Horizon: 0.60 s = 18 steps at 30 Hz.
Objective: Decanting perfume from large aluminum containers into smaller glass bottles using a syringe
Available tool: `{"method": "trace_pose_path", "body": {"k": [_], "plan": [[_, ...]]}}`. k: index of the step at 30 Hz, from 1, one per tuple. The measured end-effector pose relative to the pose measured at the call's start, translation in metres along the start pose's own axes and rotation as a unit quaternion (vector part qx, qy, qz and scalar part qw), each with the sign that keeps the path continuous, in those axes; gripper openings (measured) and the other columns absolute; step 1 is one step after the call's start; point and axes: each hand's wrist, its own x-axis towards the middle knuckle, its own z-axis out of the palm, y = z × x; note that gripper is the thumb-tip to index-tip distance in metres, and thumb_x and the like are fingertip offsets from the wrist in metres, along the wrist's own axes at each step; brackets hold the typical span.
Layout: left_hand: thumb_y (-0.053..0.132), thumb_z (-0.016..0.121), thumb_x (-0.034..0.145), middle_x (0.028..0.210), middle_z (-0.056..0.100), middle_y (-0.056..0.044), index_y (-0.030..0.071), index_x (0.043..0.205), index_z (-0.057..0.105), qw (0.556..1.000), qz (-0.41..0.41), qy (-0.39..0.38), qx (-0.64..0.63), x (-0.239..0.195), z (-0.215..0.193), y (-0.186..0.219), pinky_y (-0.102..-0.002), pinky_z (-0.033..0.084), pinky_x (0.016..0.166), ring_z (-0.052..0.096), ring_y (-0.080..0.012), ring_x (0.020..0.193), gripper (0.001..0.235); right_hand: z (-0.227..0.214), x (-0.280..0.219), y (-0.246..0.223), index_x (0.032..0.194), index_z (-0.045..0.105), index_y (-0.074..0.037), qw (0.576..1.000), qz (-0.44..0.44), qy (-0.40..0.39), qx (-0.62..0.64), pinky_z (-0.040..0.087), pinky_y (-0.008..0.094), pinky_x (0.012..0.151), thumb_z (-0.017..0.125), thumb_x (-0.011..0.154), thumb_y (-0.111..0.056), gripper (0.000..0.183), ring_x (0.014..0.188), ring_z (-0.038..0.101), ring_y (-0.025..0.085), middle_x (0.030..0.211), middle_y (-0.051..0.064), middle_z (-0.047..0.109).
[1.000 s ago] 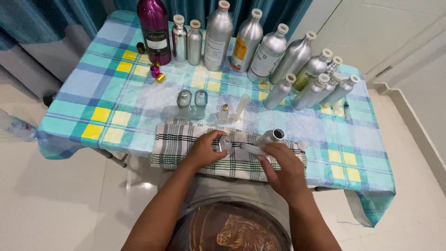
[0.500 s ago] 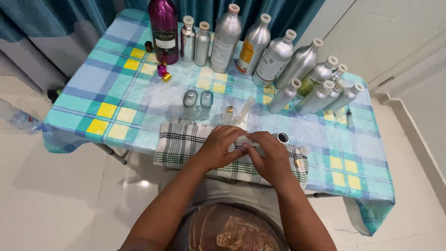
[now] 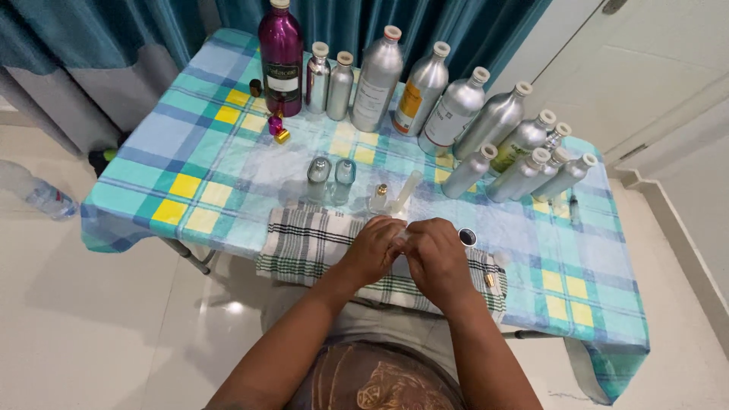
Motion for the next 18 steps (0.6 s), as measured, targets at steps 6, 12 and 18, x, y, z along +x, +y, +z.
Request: {"method": "trace_pose_path", "body": {"k": [6, 12, 18], "plan": [[0.036, 0.046, 0.110, 0.112, 0.070, -0.017, 0.001, 0.111, 0.061, 1.000, 0.003, 0.020, -0.024, -0.005, 0.011, -0.009, -0.052, 0.047, 0.109, 0.068, -0.0363, 0.113, 0.038, -0.008, 0.006, -0.006, 0.088, 0.053, -0.009, 1.000, 0.002, 0.002, -0.007, 0.051, 0.045, 0.070, 0.074, 0.095, -0.008, 0.022, 0.079, 0.066, 0.033, 0.093, 0.008, 0.066], [0.041, 0.048, 0.109, 0.115, 0.068, -0.017, 0.002, 0.113, 0.059, 1.000, 0.011, 0.020, -0.020, 0.000, 0.012, -0.007, -0.052, 0.046, 0.111, 0.067, -0.0347, 0.115, 0.041, -0.018, 0.011, -0.004, 0.086, 0.051, -0.011, 1.000, 0.015, -0.002, -0.015, 0.051, 0.043, 0.070, 0.076, 0.094, -0.007, 0.026, 0.080, 0.065, 0.031, 0.092, 0.006, 0.065], [0.051, 0.041, 0.108, 0.117, 0.067, -0.015, 0.002, 0.110, 0.057, 0.999, 0.032, 0.015, -0.017, -0.003, 0.017, -0.015, -0.050, 0.046, 0.110, 0.066, -0.0335, 0.117, 0.052, -0.026, 0.012, -0.006, 0.085, 0.049, -0.011, 1.000, 0.026, 0.001, -0.008, 0.051, 0.043, 0.070, 0.077, 0.093, -0.007, 0.030, 0.079, 0.065, 0.031, 0.094, 0.006, 0.067]]}}
